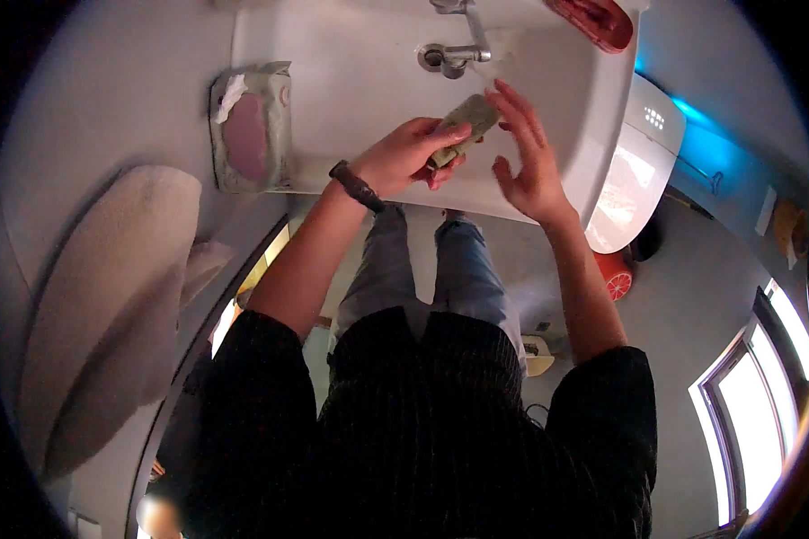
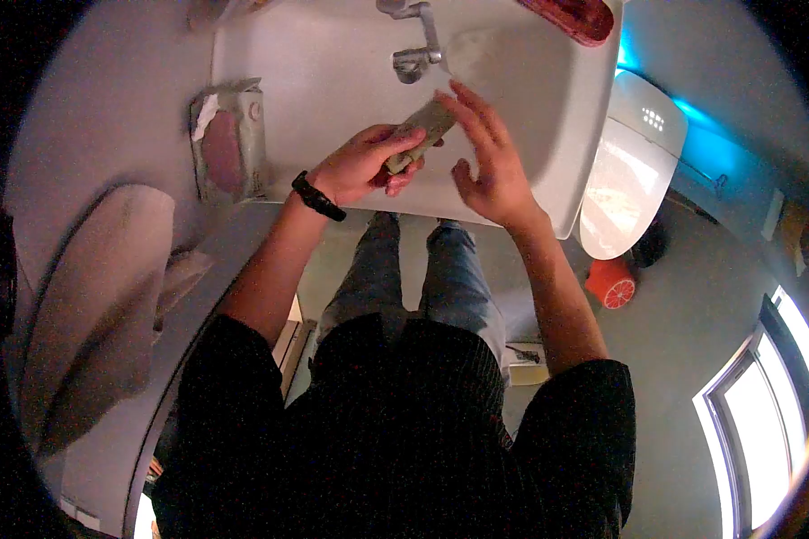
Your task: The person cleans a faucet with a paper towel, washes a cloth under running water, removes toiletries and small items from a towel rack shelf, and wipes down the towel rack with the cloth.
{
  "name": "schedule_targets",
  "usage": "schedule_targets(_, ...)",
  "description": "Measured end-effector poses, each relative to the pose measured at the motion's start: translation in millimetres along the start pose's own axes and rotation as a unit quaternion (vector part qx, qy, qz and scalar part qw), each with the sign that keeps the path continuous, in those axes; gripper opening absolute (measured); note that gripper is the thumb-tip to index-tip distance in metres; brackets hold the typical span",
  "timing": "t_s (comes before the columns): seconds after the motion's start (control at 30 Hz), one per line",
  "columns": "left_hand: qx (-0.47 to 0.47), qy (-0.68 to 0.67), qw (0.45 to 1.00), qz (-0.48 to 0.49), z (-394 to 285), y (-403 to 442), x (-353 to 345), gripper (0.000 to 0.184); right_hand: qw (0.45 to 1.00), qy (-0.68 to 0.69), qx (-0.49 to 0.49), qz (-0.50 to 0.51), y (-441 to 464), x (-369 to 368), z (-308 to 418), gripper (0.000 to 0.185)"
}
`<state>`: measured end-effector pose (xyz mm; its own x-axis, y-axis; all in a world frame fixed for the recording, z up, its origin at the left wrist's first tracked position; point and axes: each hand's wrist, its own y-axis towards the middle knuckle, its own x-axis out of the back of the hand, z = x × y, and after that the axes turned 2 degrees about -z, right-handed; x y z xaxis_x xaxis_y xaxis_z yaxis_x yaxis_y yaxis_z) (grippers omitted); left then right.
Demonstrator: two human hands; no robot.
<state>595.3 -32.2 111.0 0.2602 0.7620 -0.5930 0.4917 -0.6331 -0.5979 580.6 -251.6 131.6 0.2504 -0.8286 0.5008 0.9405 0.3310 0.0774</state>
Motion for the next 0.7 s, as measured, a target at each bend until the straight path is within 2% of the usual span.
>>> schedule_targets(0.03, 0.040, -0.077, 0.995, 0.042, -5.6, -0.8, -4.5, 0.033, 1.000, -0.001, 0.000, -0.001, 0.9, -1.1, 0.0, 0.085)
schedule_targets(0.07, 0.040, -0.077, 0.995, 0.045, -10.3, -0.3, -9.0, 0.033, 0.997, -0.065, 0.033, 0.013, 1.8, -2.6, -2.3, 0.086)
schedule_targets(0.1, 0.090, -0.069, 0.988, 0.101, -15.0, 0.8, -13.9, 0.032, 0.989, -0.128, 0.065, 0.027, 3.1, -4.5, -5.7, 0.087)
schedule_targets(0.13, 0.138, -0.060, 0.976, 0.156, -18.3, 2.6, -17.6, 0.032, 0.986, -0.153, 0.065, -0.002, 4.1, -9.4, -11.9, 0.066)
schedule_targets(0.17, 0.138, -0.059, 0.976, 0.157, -19.7, 4.3, -19.3, 0.032, 0.986, -0.154, 0.065, -0.003, 6.4, -6.5, -17.8, 0.066)
schedule_targets(0.23, 0.139, 0.145, 0.967, 0.160, -22.3, 9.7, -18.1, 0.035, 0.967, -0.211, 0.137, 0.032, 10.5, -0.3, -29.1, 0.039)
schedule_targets(0.27, 0.123, 0.282, 0.943, 0.125, -24.3, 15.3, -14.7, 0.036, 0.954, -0.263, 0.137, 0.045, 13.9, 1.4, -34.3, 0.023)
schedule_targets(0.3, 0.126, 0.283, 0.942, 0.126, -17.6, 24.7, -5.4, 0.036, 0.955, -0.262, 0.135, 0.043, 15.0, 0.0, -37.7, 0.023)
schedule_targets(0.33, -0.011, 0.470, 0.877, 0.095, -4.3, 37.1, 7.3, 0.035, 0.945, -0.289, 0.117, 0.097, 16.6, -2.2, -41.3, 0.021)
schedule_targets(0.37, -0.148, 0.628, 0.762, 0.059, 3.5, 42.7, 12.5, 0.035, 0.932, -0.315, 0.099, 0.152, 18.7, -5.8, -45.3, 0.020)
schedule_targets(0.4, -0.061, 0.694, 0.717, 0.030, -7.8, 41.6, 1.7, 0.034, 0.915, -0.350, 0.055, 0.195, 22.6, -13.2, -49.1, 0.019)
schedule_targets(0.43, -0.061, 0.695, 0.716, 0.029, -8.0, 42.0, -3.2, 0.034, 0.915, -0.349, 0.056, 0.194, 27.4, -18.1, -44.8, 0.019)
schedule_targets(0.5, -0.085, 0.760, 0.640, -0.080, -8.9, 42.6, -10.6, 0.037, 0.882, -0.376, -0.085, 0.270, 34.9, -24.6, -37.7, 0.024)
schedule_targets(0.53, -0.111, 0.772, 0.619, -0.094, -1.1, 47.2, -7.7, 0.037, 0.883, -0.375, -0.084, 0.270, 34.2, -24.5, -37.4, 0.024)
schedule_targets(0.6, -0.139, 0.785, 0.595, -0.097, 4.1, 45.4, -4.8, 0.036, 0.919, -0.251, -0.155, 0.262, 31.5, -24.1, -42.0, 0.031)
schedule_targets(0.63, -0.169, 0.795, 0.574, -0.099, 3.3, 43.2, -4.6, 0.034, 0.920, -0.250, -0.155, 0.260, 28.5, -26.6, -53.9, 0.031)
schedule_targets(0.7, -0.187, 0.804, 0.559, -0.081, -1.0, 36.8, -4.2, 0.035, 0.947, 0.020, -0.160, 0.279, 26.5, -26.5, -66.0, 0.031)
